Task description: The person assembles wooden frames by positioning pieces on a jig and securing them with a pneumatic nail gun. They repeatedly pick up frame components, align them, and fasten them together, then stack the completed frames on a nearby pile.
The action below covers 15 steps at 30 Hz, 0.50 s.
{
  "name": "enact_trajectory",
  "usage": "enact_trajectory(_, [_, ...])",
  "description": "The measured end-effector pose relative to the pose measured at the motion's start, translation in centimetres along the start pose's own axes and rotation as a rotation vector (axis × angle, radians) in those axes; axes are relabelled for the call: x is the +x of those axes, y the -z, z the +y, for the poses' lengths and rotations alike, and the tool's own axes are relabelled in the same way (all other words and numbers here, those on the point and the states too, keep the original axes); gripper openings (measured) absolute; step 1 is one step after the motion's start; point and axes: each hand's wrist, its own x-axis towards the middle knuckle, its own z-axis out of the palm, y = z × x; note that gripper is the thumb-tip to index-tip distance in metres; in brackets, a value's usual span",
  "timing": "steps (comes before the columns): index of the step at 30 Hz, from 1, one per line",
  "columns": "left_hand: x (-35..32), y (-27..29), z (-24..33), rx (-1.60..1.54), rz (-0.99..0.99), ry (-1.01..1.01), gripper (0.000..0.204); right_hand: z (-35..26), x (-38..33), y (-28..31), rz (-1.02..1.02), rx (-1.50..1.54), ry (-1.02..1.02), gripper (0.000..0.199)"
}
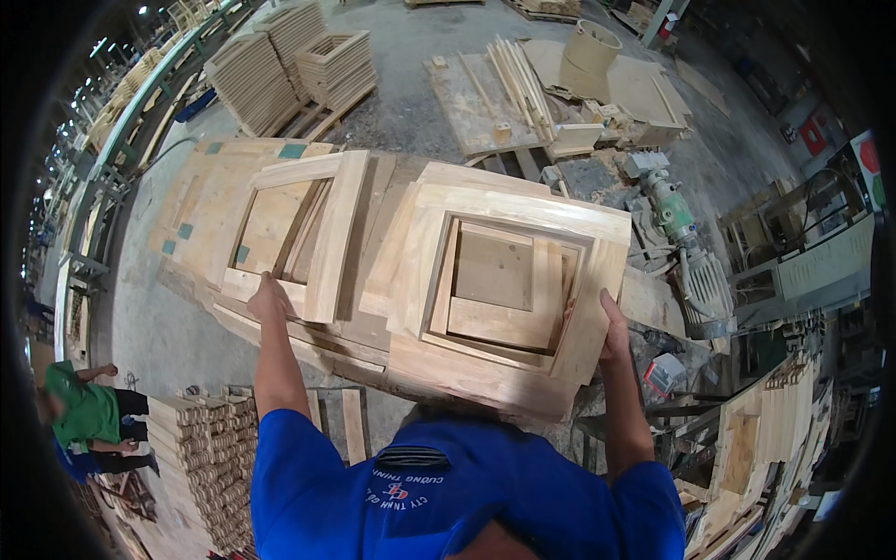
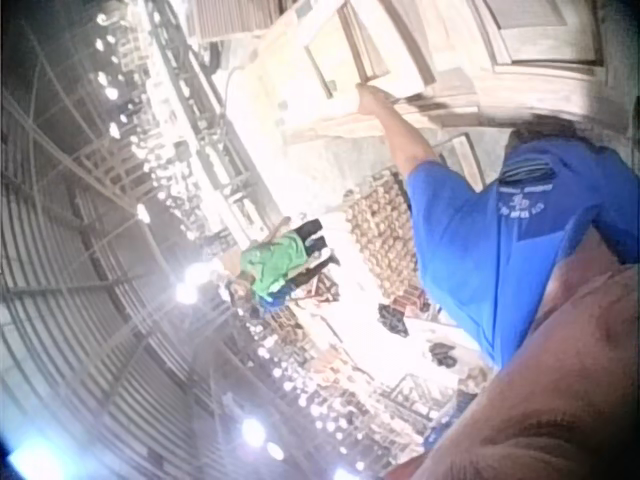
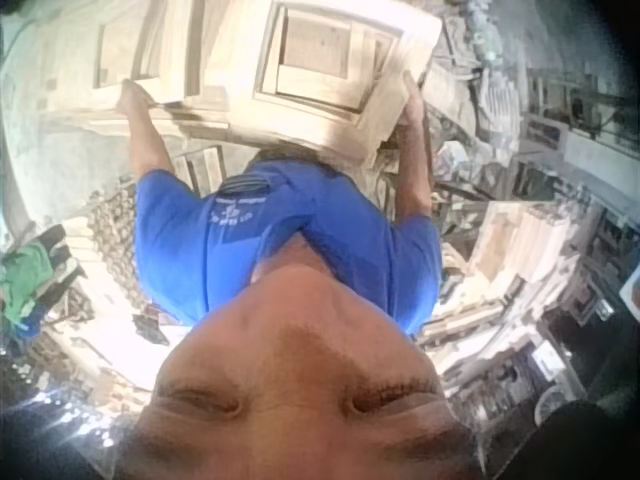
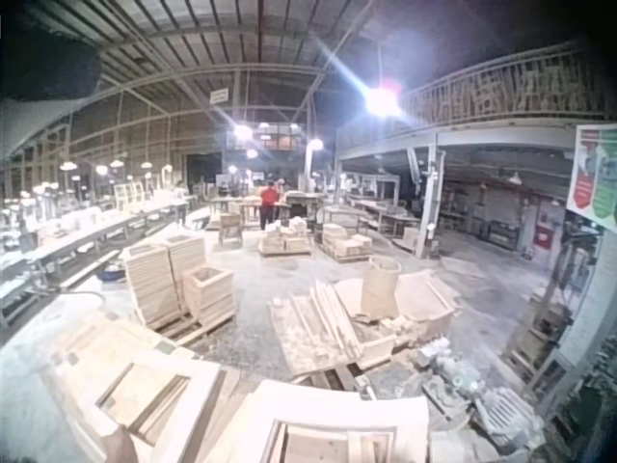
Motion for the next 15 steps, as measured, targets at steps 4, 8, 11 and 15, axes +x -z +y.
enact_trajectory(4, [0.6, 2.6, -0.1, 0.170, -0.166, -0.074, 0.080, 0.6, 1.7, 0.9, 0.009, 0.019, -0.047, 0.056])
enact_trajectory(8, [0.0, 6.2, -0.4, 0.942, -0.011, -0.448, 0.077, 0.8, 2.4, 2.6, 0.070, 0.015, -0.078, 0.056])
enact_trajectory(11, [-3.0, 5.0, -0.8, 0.847, 0.020, -0.878, 0.058, 1.6, 2.7, 3.8, 0.347, -0.416, 0.069, 0.062])
enact_trajectory(15, [-9.1, -1.5, -1.4, 0.351, -0.551, -1.011, 0.042, 1.7, 2.9, 4.2, 0.713, -1.440, 0.170, 0.069])
